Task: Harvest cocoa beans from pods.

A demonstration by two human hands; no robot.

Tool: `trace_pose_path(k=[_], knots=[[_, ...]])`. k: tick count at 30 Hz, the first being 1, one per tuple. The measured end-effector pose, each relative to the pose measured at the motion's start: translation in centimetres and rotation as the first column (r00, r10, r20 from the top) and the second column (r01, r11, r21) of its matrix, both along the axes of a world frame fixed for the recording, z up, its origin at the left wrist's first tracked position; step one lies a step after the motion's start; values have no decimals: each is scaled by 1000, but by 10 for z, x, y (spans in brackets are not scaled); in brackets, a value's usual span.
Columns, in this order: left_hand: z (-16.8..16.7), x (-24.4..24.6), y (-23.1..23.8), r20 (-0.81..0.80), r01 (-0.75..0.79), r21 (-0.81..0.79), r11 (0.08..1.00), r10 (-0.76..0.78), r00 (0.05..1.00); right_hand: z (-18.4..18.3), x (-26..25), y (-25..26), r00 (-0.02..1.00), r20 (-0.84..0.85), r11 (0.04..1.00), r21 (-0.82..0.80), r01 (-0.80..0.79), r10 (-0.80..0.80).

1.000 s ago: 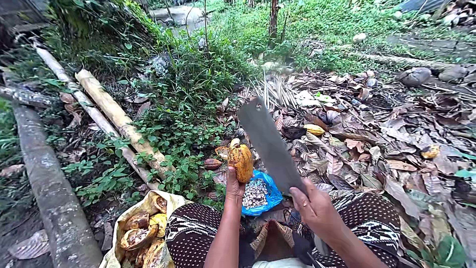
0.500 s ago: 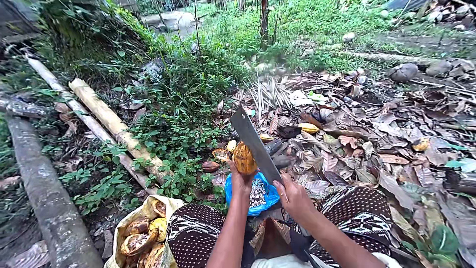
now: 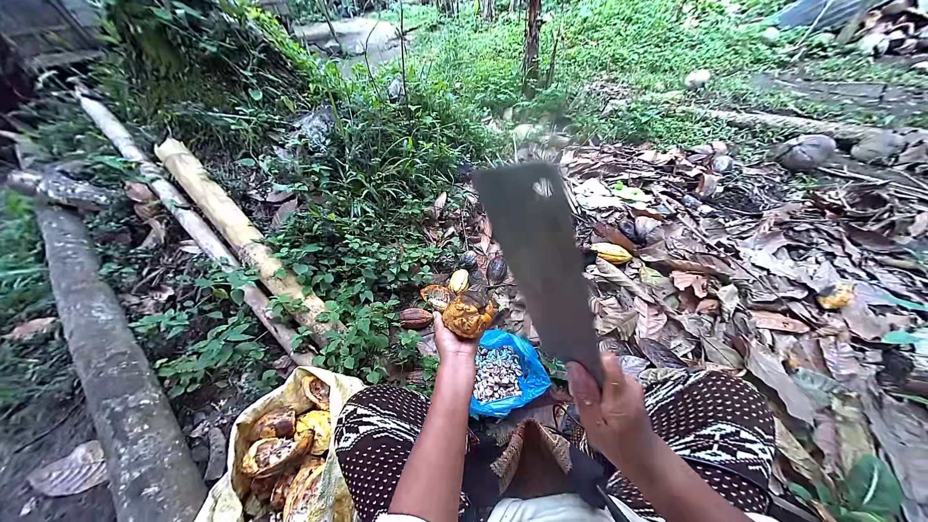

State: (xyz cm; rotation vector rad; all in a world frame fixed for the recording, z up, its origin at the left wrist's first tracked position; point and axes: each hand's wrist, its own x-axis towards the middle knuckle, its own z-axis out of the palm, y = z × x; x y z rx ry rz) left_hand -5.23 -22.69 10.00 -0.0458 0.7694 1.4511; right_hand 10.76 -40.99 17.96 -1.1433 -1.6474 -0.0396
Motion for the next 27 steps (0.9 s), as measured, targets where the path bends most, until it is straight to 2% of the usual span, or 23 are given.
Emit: trace_pose_path(k=[2,3,4,5,6,7,8,11,13,15,19,21,24,26,27], knots=[[2,1,-3,-2,3,7,1000,-3,1000,6,-3,6,1000,7,1000,-3,19,-19],[7,5,-5,-13,7,17,1000,-7,1000,2,-4,9,997,69,994,-99,50,-44],[11,9,-7,-39,16,44,999,-14,999,-4,-4,12,992,122,953,-299,57,-21],[13,12,-8,-77,27,73,997,-21,997,-8,-3,14,993,111,838,-544,31,36],[8,13,-9,-110,38,88,995,-29,993,-17,-3,16,994,95,746,-666,23,53],[3,13,-9,-126,51,99,994,-38,991,-22,-3,18,995,81,703,-711,23,50],[5,15,-7,-119,67,112,991,-54,991,-24,-4,21,995,93,717,-696,38,38],[9,26,-21,-1,65,132,989,-66,998,-40,-11,13,984,175,864,-495,96,-9],[16,31,-25,90,106,120,987,-117,989,-46,-12,12,978,206,902,-417,111,-25],[16,27,-24,85,120,136,984,-132,988,-50,-11,6,972,233,902,-414,121,-23],[3,9,-13,-33,61,325,944,-53,998,-30,4,-10,985,165,823,-565,58,43],[3,4,-13,-45,74,371,926,-62,997,-24,8,-10,992,119,896,-443,21,36],[-2,4,-16,-25,84,413,907,-81,996,0,5,-5,998,-27,988,-144,-65,61],[-6,4,-20,-34,88,423,902,-81,996,18,2,-2,995,-79,997,-53,-60,56],[-6,5,-22,-44,87,429,899,-76,996,19,0,1,998,-56,997,-61,-38,35]])
